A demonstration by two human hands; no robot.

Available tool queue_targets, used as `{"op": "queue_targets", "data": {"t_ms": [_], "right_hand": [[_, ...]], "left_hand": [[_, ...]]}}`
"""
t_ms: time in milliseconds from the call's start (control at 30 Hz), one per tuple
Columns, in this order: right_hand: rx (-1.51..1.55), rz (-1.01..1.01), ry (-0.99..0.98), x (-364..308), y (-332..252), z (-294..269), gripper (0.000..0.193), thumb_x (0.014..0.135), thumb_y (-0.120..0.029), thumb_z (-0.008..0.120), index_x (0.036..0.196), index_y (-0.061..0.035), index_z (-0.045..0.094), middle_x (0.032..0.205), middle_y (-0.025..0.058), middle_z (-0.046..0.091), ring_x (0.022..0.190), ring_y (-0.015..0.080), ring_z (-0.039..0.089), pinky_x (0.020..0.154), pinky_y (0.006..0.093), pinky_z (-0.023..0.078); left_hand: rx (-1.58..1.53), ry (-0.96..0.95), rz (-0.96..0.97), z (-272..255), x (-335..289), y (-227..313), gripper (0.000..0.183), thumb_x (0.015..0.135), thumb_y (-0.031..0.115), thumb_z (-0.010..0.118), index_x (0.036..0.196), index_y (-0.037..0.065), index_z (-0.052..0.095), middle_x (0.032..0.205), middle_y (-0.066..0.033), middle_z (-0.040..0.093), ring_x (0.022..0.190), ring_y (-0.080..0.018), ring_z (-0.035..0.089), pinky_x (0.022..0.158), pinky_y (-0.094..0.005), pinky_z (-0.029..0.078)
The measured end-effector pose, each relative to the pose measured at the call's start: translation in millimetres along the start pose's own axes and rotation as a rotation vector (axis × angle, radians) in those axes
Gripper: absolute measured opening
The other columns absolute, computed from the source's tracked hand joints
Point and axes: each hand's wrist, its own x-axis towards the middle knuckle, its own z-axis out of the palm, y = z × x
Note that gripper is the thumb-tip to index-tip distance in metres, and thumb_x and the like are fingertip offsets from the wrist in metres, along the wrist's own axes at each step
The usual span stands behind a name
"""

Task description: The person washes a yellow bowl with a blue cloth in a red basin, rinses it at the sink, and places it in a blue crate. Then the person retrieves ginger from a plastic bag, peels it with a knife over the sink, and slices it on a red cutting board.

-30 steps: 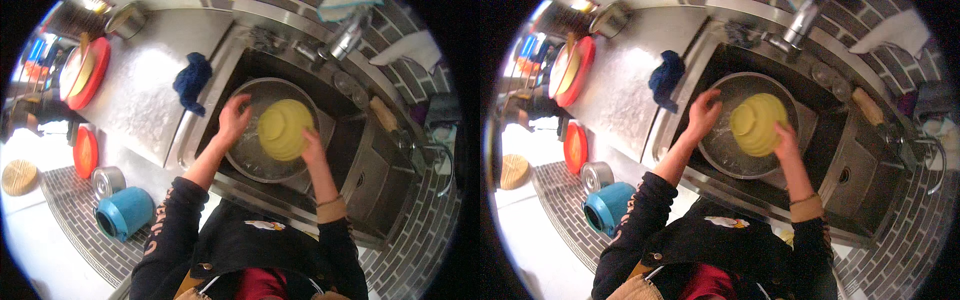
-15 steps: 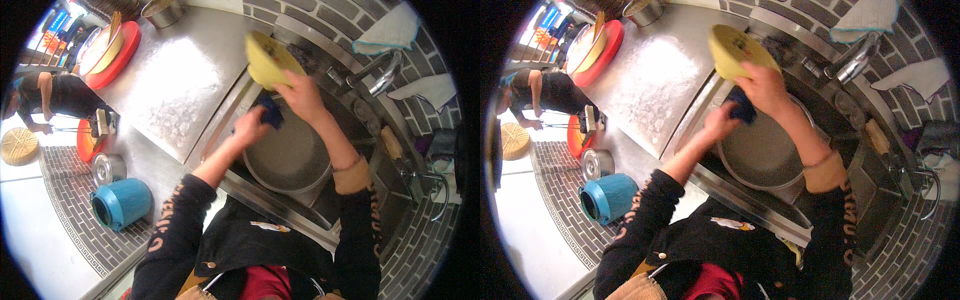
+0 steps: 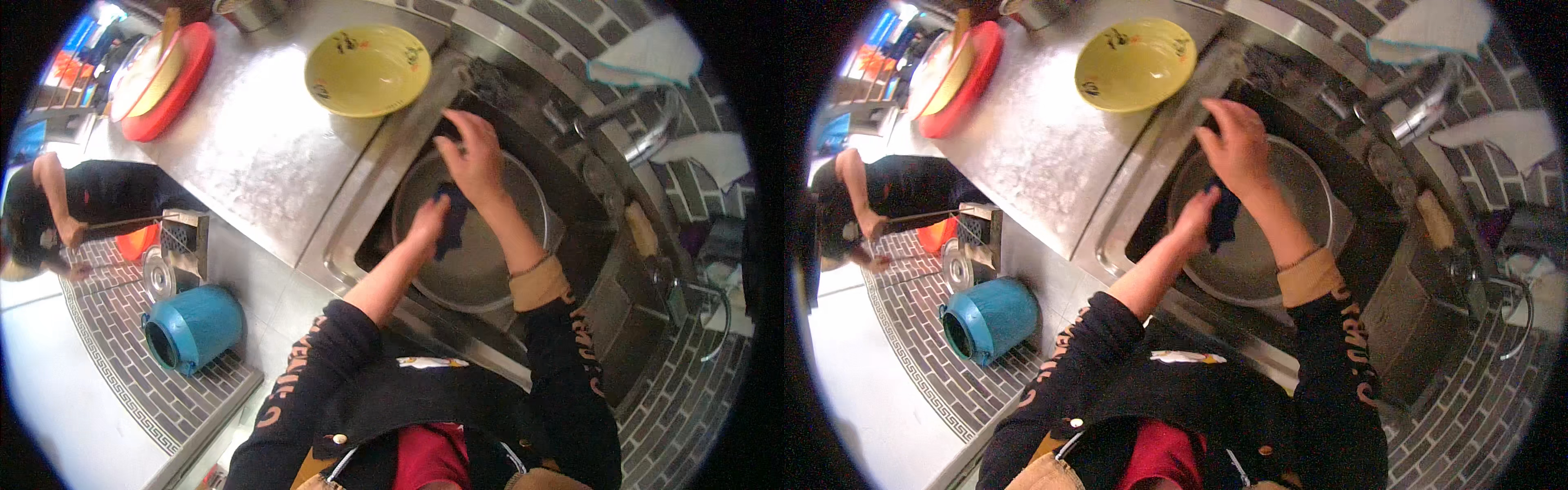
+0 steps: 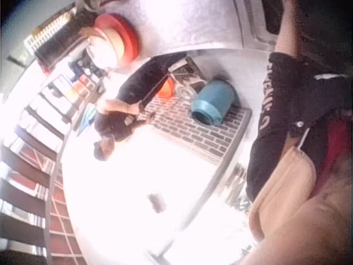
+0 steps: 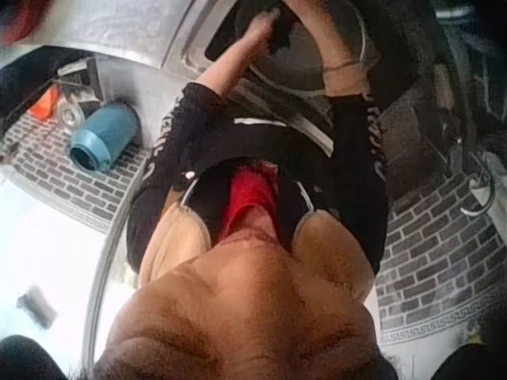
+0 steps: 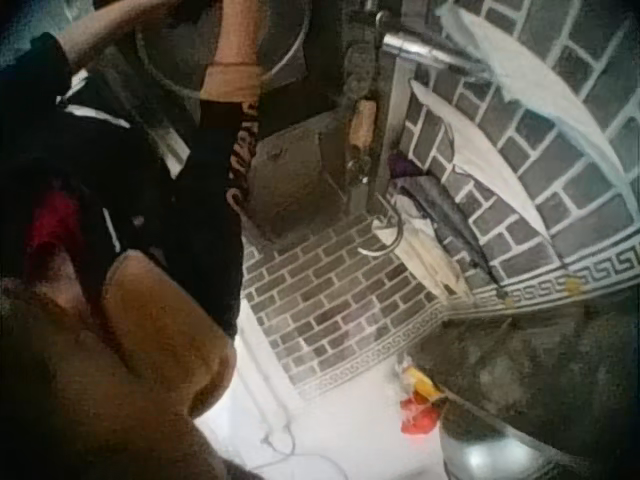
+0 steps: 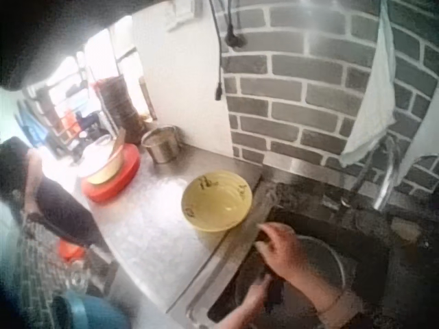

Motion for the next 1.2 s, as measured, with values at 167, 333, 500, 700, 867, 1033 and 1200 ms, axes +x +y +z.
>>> {"op": "queue_targets", "data": {"t_ms": [167, 333, 500, 700, 867, 1033, 1200], "right_hand": [[0.769, 1.387, -0.057, -136.6, 48.1, -20.5, 0.04, 0.084, -0.03, 0.067, 0.114, -0.0045, 0.056, 0.104, 0.0093, 0.061, 0.102, 0.025, 0.057, 0.08, 0.036, 0.045], [0.629, 1.334, 0.029, -205.8, 101.2, -18.8, 0.036, 0.085, -0.028, 0.066, 0.11, -0.006, 0.055, 0.099, 0.0084, 0.062, 0.091, 0.0252, 0.058, 0.076, 0.04, 0.045], [-0.173, 0.963, -0.198, -272.1, 113.6, 28.8, 0.041, 0.083, -0.025, 0.066, 0.118, -0.0074, 0.055, 0.103, 0.0162, 0.061, 0.093, 0.0337, 0.059, 0.079, 0.044, 0.046], [0.222, 1.069, -0.504, -289.0, 150.8, 23.6, 0.047, 0.087, -0.034, 0.059, 0.121, -0.0031, 0.055, 0.113, 0.0238, 0.058, 0.101, 0.0379, 0.057, 0.084, 0.0457, 0.044], [0.129, 1.39, -0.11, -248.8, 111.8, 37.8, 0.041, 0.087, -0.031, 0.061, 0.112, 0.0016, 0.057, 0.099, 0.0217, 0.065, 0.09, 0.0354, 0.063, 0.078, 0.0448, 0.048], [0.422, 0.902, -0.196, -209.5, 29.3, 27.6, 0.027, 0.082, -0.02, 0.065, 0.102, -0.004, 0.058, 0.09, 0.0189, 0.065, 0.083, 0.0344, 0.063, 0.07, 0.0423, 0.049], [0.442, 0.634, -0.132, -169.9, -17.6, -11.1, 0.021, 0.084, -0.026, 0.064, 0.093, -0.0079, 0.058, 0.081, 0.0178, 0.065, 0.073, 0.0344, 0.064, 0.062, 0.0435, 0.049]], "left_hand": [[-0.301, -0.161, -0.235, 27.1, 15.1, -7.8, 0.047, 0.097, 0.042, 0.041, 0.123, 0.005, 0.052, 0.113, -0.0105, 0.061, 0.097, -0.0267, 0.06, 0.081, -0.0435, 0.049], [0.928, 0.062, 0.047, 29.0, 44.8, -22.3, 0.048, 0.093, 0.039, 0.047, 0.121, 0.002, 0.055, 0.12, -0.0175, 0.059, 0.113, -0.0334, 0.054, 0.091, -0.0437, 0.043], [1.02, 0.247, 0.236, -2.0, 90.5, -91.1, 0.046, 0.089, 0.038, 0.049, 0.123, 0.007, 0.055, 0.122, -0.0214, 0.056, 0.113, -0.0397, 0.052, 0.094, -0.0458, 0.041], [1.386, -0.085, 0.034, -46.0, 109.3, -142.6, 0.042, 0.086, 0.028, 0.054, 0.12, 0.003, 0.055, 0.122, -0.02, 0.057, 0.113, -0.0374, 0.054, 0.091, -0.044, 0.045], [0.708, 0.285, 0.004, -28.4, 103.0, -124.2, 0.048, 0.086, 0.042, 0.056, 0.113, 0.004, 0.06, 0.112, -0.0151, 0.062, 0.102, -0.0334, 0.059, 0.086, -0.0449, 0.047], [-0.371, 0.039, -0.462, -0.7, 75.4, -83.0, 0.057, 0.084, 0.057, 0.056, 0.106, 0.005, 0.061, 0.1, -0.0118, 0.065, 0.094, -0.03, 0.061, 0.084, -0.0466, 0.048], [-0.335, -0.201, -0.097, 3.8, 73.4, -65.3, 0.032, 0.09, 0.038, 0.056, 0.096, 0.008, 0.06, 0.089, -0.0095, 0.063, 0.081, -0.0228, 0.062, 0.072, -0.0374, 0.052]]}}
